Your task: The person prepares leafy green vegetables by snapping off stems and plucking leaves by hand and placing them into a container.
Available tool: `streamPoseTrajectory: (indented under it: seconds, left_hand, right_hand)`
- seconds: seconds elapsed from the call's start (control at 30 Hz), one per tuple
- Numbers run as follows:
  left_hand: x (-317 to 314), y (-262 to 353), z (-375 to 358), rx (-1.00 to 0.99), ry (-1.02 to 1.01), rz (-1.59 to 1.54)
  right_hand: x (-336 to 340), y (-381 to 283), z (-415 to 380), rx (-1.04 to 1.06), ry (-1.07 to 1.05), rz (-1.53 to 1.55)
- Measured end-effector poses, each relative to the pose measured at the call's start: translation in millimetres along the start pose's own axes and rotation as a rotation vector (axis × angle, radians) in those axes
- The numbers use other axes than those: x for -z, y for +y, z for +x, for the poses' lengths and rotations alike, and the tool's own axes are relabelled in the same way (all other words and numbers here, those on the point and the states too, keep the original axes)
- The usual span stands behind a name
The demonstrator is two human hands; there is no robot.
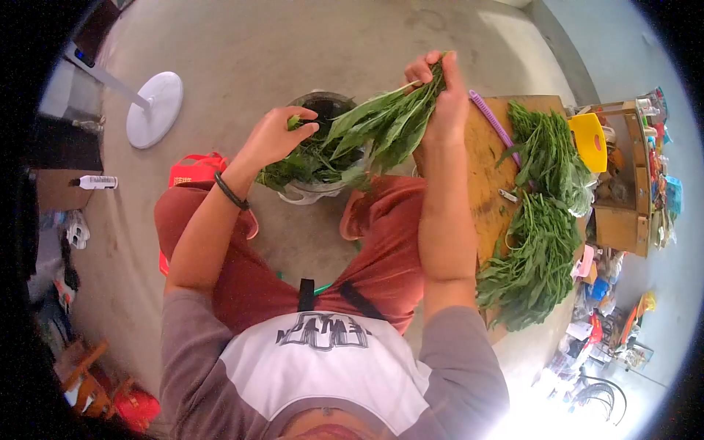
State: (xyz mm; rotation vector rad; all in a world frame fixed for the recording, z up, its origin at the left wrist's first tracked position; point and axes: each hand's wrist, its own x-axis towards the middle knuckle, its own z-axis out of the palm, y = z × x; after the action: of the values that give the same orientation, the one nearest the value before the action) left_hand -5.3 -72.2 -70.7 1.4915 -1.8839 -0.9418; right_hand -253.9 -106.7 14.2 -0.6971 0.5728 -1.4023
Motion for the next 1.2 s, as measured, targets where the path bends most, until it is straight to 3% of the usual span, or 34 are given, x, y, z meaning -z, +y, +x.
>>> streamPoseTrajectory:
  seconds: [0.17,0.37,0.73,0.93,1.2]
  left_hand:
    - [-3,-2,0,-0.010,-0.011,-0.292]
    - [11,22,-6,0.064,-0.072,-0.318]
    - [18,30,-12,0.014,-0.098,-0.335]
    - [11,23,-10,-0.009,-0.090,-0.383]
    - [10,25,-11,0.037,-0.137,-0.396]
  right_hand:
    - [7,-3,5,-0.022,-0.179,0.184]
    - [9,-7,4,-0.074,-0.290,0.285]
    - [12,-4,5,-0.071,-0.337,0.260]
    - [-1,8,4,0.108,0.237,-0.079]
    - [4,18,2,0.283,0.337,-0.287]
